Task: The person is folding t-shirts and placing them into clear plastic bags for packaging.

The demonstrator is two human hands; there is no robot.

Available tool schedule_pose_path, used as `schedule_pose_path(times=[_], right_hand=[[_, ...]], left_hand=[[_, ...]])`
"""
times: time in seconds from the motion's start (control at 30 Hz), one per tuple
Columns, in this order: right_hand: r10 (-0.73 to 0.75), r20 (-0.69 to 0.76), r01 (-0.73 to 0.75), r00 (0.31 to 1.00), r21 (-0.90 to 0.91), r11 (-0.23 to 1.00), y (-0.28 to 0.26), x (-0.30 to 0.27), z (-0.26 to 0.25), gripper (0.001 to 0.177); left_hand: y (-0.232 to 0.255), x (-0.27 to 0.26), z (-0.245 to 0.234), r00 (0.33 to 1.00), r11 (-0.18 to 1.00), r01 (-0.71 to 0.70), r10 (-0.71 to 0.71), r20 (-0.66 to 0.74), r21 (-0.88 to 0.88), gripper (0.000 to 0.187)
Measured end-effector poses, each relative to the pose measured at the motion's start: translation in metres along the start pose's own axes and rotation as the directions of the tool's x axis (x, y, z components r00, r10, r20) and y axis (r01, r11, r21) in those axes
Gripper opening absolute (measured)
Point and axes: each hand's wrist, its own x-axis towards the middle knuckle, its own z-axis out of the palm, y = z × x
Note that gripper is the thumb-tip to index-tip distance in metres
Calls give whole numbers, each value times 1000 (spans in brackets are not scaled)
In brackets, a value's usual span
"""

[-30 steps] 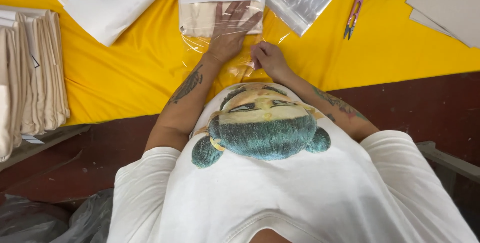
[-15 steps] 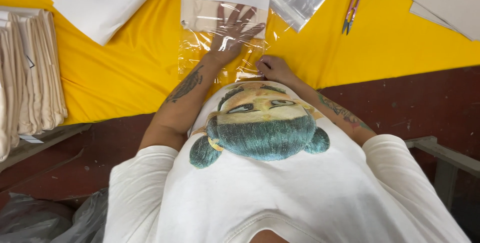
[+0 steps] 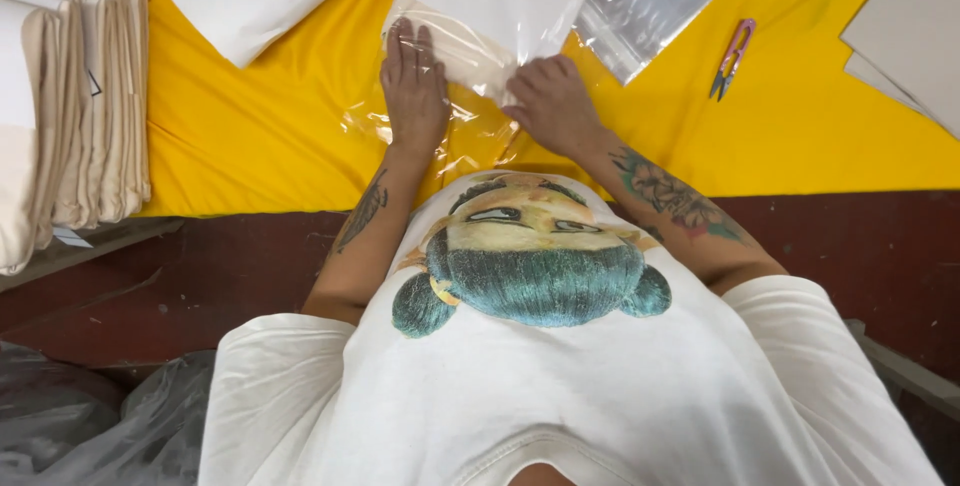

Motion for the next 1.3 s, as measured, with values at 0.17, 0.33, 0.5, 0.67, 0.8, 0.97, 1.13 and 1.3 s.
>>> schedule_pose_path(times=[0.17, 0.33, 0.5, 0.67, 0.8, 0.97, 1.13, 1.3], right_hand=[[-193, -94, 211, 977, 264, 941, -28, 9, 6, 29], [101, -75, -73, 992, 308, 948, -19, 20, 10, 48], [121, 13, -120, 993, 280, 953, -6, 3, 31, 64], [109, 57, -115, 992, 120, 986, 57, 16, 53, 46], [349, -219, -287, 911, 269, 919, 48, 28, 20, 26], [136, 59, -147, 989, 268, 952, -9, 8, 27, 80], [75, 96, -98, 992, 260, 961, -8, 4, 22, 73], [43, 88, -64, 995, 252, 966, -10, 0, 22, 63]], left_hand=[[-15, -17, -1, 978, 971, 195, -181, -107, 136, 61], [-19, 1, -43, 976, 983, 178, -171, -132, 43, 58], [-42, 13, -19, 950, 970, 238, -225, -219, 38, 25], [-41, 38, -27, 651, 335, 704, -656, 382, -626, 17], [-10, 53, -50, 545, 99, 796, -544, 638, -596, 17], [-12, 66, -19, 531, -108, 680, -610, 589, -725, 9], [-20, 79, 8, 469, -434, 456, -625, 624, -777, 31], [-28, 84, 53, 311, -596, 230, -704, 638, -769, 18]])
